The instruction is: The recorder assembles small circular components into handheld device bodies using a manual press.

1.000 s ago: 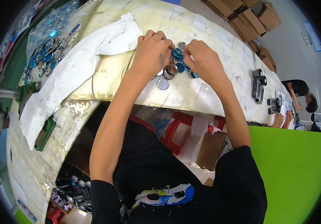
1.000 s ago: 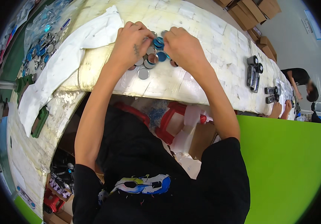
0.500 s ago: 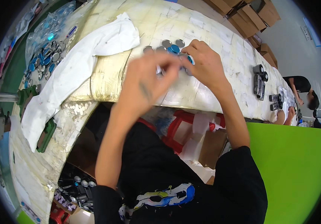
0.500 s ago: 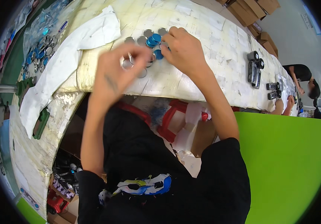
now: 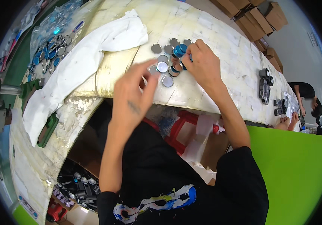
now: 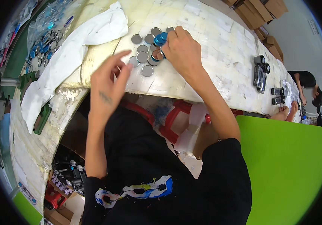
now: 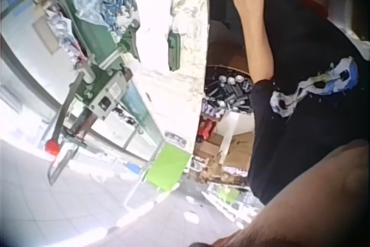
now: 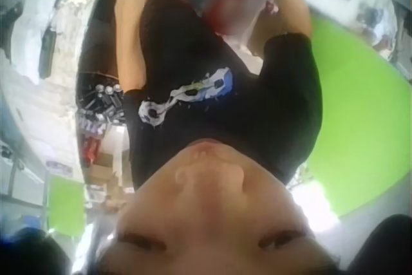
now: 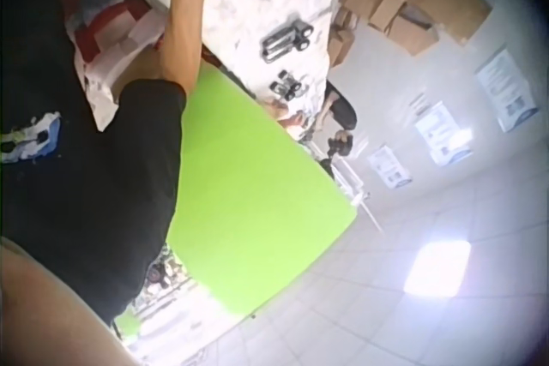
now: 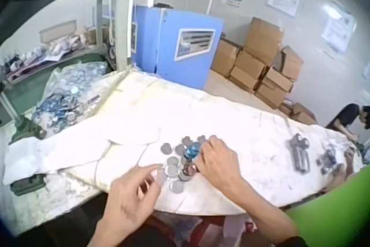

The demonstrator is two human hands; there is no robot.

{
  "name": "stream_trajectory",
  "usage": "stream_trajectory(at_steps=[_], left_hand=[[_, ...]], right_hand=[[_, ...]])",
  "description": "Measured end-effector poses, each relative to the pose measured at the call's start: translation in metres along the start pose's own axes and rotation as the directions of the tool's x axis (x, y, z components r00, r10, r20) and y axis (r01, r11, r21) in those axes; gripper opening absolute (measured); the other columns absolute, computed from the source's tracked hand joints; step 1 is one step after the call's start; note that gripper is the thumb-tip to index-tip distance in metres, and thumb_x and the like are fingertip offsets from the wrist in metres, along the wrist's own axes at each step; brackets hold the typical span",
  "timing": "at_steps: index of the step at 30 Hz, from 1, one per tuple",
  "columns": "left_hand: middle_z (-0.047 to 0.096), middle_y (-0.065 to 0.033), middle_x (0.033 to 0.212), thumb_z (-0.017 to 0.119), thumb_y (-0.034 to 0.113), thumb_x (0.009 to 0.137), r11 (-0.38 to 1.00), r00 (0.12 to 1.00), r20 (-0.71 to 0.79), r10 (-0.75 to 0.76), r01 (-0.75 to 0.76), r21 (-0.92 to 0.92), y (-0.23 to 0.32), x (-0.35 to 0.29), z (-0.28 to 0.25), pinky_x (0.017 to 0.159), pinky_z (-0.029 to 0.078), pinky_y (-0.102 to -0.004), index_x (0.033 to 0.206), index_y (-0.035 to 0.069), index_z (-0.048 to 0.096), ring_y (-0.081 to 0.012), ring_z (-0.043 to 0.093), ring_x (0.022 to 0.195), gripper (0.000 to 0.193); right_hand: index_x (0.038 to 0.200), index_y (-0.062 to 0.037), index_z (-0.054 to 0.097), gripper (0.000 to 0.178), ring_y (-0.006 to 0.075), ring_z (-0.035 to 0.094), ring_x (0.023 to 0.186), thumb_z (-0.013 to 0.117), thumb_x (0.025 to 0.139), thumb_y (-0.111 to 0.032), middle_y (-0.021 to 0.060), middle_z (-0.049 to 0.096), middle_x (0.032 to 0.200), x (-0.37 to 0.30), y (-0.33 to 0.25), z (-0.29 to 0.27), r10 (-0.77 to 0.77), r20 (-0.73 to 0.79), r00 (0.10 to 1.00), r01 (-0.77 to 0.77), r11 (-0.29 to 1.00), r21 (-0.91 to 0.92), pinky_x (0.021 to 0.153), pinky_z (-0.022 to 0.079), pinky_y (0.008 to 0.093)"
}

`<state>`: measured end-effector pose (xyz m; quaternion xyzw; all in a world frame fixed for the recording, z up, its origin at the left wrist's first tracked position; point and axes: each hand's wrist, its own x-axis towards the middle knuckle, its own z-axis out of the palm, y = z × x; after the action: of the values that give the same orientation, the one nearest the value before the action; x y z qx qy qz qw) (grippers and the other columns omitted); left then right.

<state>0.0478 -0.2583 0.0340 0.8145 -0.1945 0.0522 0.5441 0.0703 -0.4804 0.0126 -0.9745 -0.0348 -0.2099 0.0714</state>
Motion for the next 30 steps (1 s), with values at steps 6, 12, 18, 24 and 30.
stream_trajectory(at_steps=[6, 12, 18, 24, 30], left_hand=[[0.066, -0.0131, 0.064, 0.069, 0.023, 0.085, 0.946, 0.996, 0.064, -0.058, 0.035, 0.323, -0.015, 0.06, 0.019, 0.058, 0.051, -0.0397, 0.091, 0.005, 0.072, -0.0332, 0.066, 0.064, 0.019], [0.068, -0.0133, 0.066, 0.07, 0.023, 0.082, 0.912, 0.994, 0.103, -0.034, -0.012, 0.41, -0.032, 0.073, 0.041, 0.056, 0.052, -0.0392, 0.078, 0.008, 0.073, -0.0335, 0.066, 0.061, 0.017], [0.064, -0.0105, 0.06, 0.071, 0.02, 0.082, 0.997, 0.996, 0.061, -0.058, 0.055, 0.052, 0.0, 0.073, 0.025, 0.051, 0.045, -0.0347, 0.079, 0.005, 0.073, -0.0241, 0.061, 0.053, 0.015], [0.053, 0.0029, 0.057, 0.074, 0.01, 0.083, 0.974, 0.974, 0.226, 0.018, 0.034, -0.223, 0.034, 0.009, 0.018, 0.048, 0.032, -0.0201, 0.088, 0.003, 0.075, -0.0022, 0.042, 0.053, 0.009], [0.055, -0.0094, 0.056, 0.075, 0.012, 0.082, 0.972, 0.918, 0.39, -0.07, 0.151, -0.182, -0.018, -0.089, 0.072, 0.048, 0.041, -0.0287, 0.091, 0.003, 0.071, -0.0155, 0.049, 0.046, 0.013]], right_hand=[[0.078, -0.0047, 0.059, 0.009, 0.0261, 0.061, 0.079, 0.065, 0.077, -0.012, 0.0082, 0.056, 0.085, -0.005, 0.005, -0.01, 0.004, -0.072, 0.997, 0.002, 0.996, 0.087, 0.064, 0.053, 0.0385], [0.078, -0.0041, 0.058, 0.01, 0.0255, 0.057, 0.067, 0.067, 0.074, -0.006, 0.0102, 0.054, 0.078, -0.024, 0.009, -0.054, 0.059, -0.073, 0.996, -0.034, 0.949, 0.313, 0.061, 0.047, 0.036], [0.088, 0.0005, 0.066, 0.009, 0.0173, 0.062, 0.066, 0.065, 0.079, -0.004, 0.0092, 0.066, 0.078, -0.082, 0.012, -0.111, -0.048, 0.736, 0.675, -0.388, 0.826, 0.409, 0.064, 0.05, 0.0295], [0.094, -0.0015, 0.069, 0.01, 0.0264, 0.064, 0.068, 0.066, 0.087, -0.009, 0.0119, 0.066, 0.083, -0.08, 0.011, -0.085, 0.163, 0.267, 0.95, -0.259, 0.889, 0.377, 0.063, 0.05, 0.0328], [0.098, -0.0036, 0.072, 0.014, 0.0208, 0.058, 0.063, 0.068, 0.086, -0.01, 0.0084, 0.06, 0.08, -0.053, 0.01, -0.037, -0.002, 0.126, 0.992, -0.037, 0.95, 0.311, 0.058, 0.047, 0.0327]])
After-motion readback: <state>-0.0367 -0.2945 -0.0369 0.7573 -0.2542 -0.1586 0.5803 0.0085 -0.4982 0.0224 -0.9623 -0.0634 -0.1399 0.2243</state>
